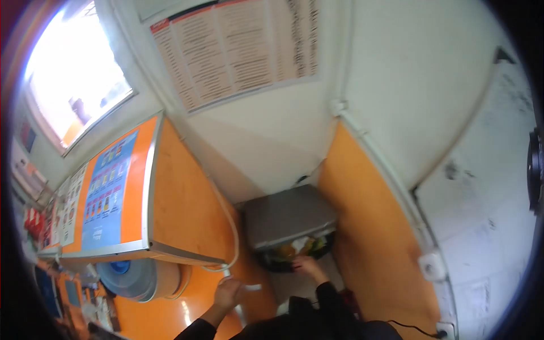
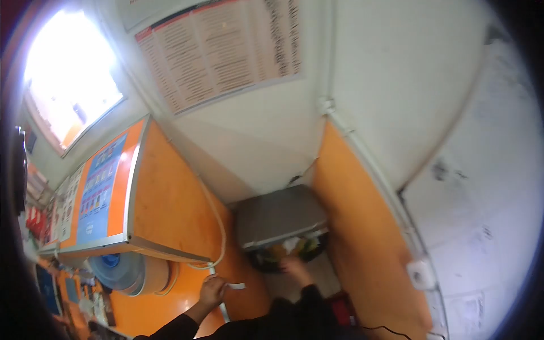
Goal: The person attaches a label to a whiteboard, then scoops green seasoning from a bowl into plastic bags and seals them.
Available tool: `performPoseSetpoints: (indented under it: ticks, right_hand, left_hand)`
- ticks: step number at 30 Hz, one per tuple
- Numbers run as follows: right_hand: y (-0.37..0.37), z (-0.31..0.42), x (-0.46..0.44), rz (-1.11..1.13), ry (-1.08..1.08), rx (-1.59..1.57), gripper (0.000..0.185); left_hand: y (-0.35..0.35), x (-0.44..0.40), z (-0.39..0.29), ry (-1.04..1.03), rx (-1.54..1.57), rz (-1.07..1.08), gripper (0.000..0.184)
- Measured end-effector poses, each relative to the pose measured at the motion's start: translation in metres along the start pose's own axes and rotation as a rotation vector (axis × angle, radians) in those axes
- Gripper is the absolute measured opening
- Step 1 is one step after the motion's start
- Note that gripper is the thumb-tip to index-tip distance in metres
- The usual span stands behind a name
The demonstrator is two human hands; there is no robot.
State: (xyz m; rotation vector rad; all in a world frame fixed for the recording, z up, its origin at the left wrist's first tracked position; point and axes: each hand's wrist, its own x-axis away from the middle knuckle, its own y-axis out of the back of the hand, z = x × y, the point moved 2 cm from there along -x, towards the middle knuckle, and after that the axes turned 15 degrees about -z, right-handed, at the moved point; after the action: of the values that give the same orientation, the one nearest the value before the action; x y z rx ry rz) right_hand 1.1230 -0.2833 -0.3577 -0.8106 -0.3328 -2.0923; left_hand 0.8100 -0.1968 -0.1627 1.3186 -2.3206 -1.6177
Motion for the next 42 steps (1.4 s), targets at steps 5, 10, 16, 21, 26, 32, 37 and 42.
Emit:
performPoseSetpoints:
  ticks: [5,10,16,21,26,32,37,42]
  right_hand:
    - [-0.013,0.082,0.137,0.089,0.065,0.154,0.038]
    - [0.018,0.196,0.269,-0.025,0.277,0.141,0.046]
    - [0.037,0.263,0.42,0.084,0.466,-0.002,0.052]
    - [0.032,0.268,0.466,0.092,0.469,0.021,0.034]
    - [0.033,0.266,0.455,-0.234,0.874,0.051,0.028]
    - [0.082,0.302,0.419,-0.953,1.282,0.551,0.019]
    - [0.111,0.328,0.383,-1.243,1.318,0.615,0.018]
    - [0.124,0.344,0.341,-1.62,1.393,0.814,0.01]
  left_hand:
    - [0.002,-0.02,-0.027,-0.197,0.079,-0.173,0.014]
    - [0.022,-0.104,-0.143,-0.384,0.211,-0.62,0.02]
    - [0.08,-0.144,-0.231,-0.875,0.238,-1.178,0.016]
    - [0.085,-0.142,-0.242,-1.013,0.35,-1.335,0.02]
    - [0.079,-0.126,-0.215,-0.98,0.288,-1.06,0.039]
    - [0.044,-0.072,-0.113,-0.458,0.174,-0.33,0.037]
    - [0.015,0.007,-0.019,-0.195,0.026,-0.113,0.042]
    - [0.01,0.021,-0.011,-0.004,0.064,0.022,0.043]
